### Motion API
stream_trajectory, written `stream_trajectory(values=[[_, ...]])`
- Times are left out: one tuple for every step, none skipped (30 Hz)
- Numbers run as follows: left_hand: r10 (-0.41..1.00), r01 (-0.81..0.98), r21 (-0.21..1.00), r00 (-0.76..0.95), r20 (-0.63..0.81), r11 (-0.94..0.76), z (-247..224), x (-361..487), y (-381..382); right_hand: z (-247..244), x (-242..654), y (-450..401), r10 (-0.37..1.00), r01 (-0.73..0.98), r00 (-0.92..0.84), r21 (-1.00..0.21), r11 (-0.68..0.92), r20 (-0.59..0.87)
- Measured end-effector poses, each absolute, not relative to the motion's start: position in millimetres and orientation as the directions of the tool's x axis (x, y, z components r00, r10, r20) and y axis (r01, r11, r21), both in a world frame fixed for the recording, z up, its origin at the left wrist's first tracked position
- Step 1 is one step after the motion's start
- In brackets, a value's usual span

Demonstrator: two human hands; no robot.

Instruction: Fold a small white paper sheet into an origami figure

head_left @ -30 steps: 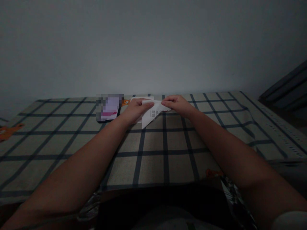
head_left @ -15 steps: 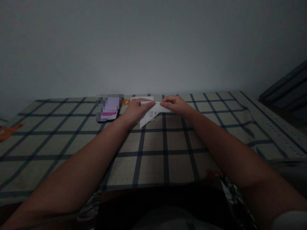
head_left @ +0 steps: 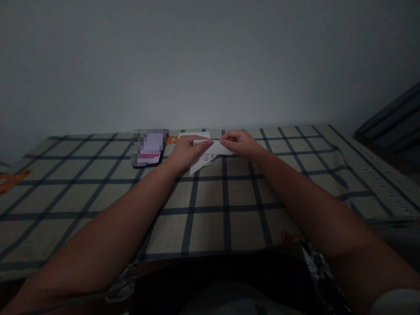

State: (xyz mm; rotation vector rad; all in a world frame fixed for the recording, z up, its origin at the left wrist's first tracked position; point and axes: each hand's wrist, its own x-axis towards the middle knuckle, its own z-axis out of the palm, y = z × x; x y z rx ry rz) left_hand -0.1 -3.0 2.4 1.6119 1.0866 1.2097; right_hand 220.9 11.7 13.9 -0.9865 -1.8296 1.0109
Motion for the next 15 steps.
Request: stream_trajectory(values=[[0.953, 0.152, 0.947, 0.157, 0.261, -0.284, 2, -1, -2, 14, 222, 13, 0.893, 0.246, -0.360, -0.895, 0.372, 0.272], [0.953, 0.149, 0.947, 0.149, 0.264, -0.285, 2, -2, 0, 14, 223, 14, 0.896, 0.244, -0.351, -0.897, 0.367, 0.271], [0.954, 0.146, 0.948, 0.147, 0.262, -0.283, 1, -3, 2, 13, 224, 15, 0.900, 0.237, -0.344, -0.903, 0.359, 0.267], [0.954, 0.129, 0.949, 0.122, 0.274, -0.289, 1, -4, 4, 13, 225, 16, 0.905, 0.223, -0.336, -0.911, 0.346, 0.261], [0.955, 0.119, 0.951, 0.123, 0.270, -0.284, 0, -5, 6, 12, 226, 17, 0.911, 0.202, -0.326, -0.923, 0.328, 0.253], [0.958, 0.107, 0.956, 0.124, 0.260, -0.274, 0, -6, 7, 12, 227, 19, 0.917, 0.176, -0.317, -0.936, 0.306, 0.241], [0.960, 0.091, 0.960, 0.123, 0.251, -0.263, 0, -7, 8, 12, 228, 19, 0.924, 0.148, -0.307, -0.948, 0.283, 0.228], [0.963, 0.080, 0.965, 0.125, 0.240, -0.250, 0, -7, 8, 11, 228, 20, 0.930, 0.121, -0.299, -0.958, 0.261, 0.215], [0.965, 0.070, 0.968, 0.122, 0.230, -0.240, 1, -8, 8, 11, 229, 21, 0.934, 0.096, -0.293, -0.966, 0.240, 0.203], [0.968, 0.063, 0.971, 0.120, 0.222, -0.231, 1, -8, 8, 11, 229, 21, 0.937, 0.072, -0.292, -0.972, 0.222, 0.193], [0.969, 0.059, 0.973, 0.117, 0.217, -0.225, 2, -8, 8, 10, 230, 22, 0.938, 0.047, -0.294, -0.977, 0.206, 0.183], [0.970, 0.059, 0.973, 0.116, 0.215, -0.222, 2, -8, 8, 10, 230, 22, 0.938, 0.022, -0.300, -0.982, 0.188, 0.173], [0.970, 0.064, 0.973, 0.115, 0.216, -0.224, 2, -9, 9, 9, 231, 23, 0.938, -0.004, -0.305, -0.985, 0.171, 0.164], [0.970, 0.069, 0.971, 0.110, 0.219, -0.227, 1, -9, 10, 9, 231, 23, 0.937, -0.026, -0.313, -0.987, 0.156, 0.157], [0.970, 0.077, 0.971, 0.108, 0.219, -0.228, 1, -9, 11, 8, 231, 24, 0.935, -0.040, -0.320, -0.989, 0.145, 0.150]])
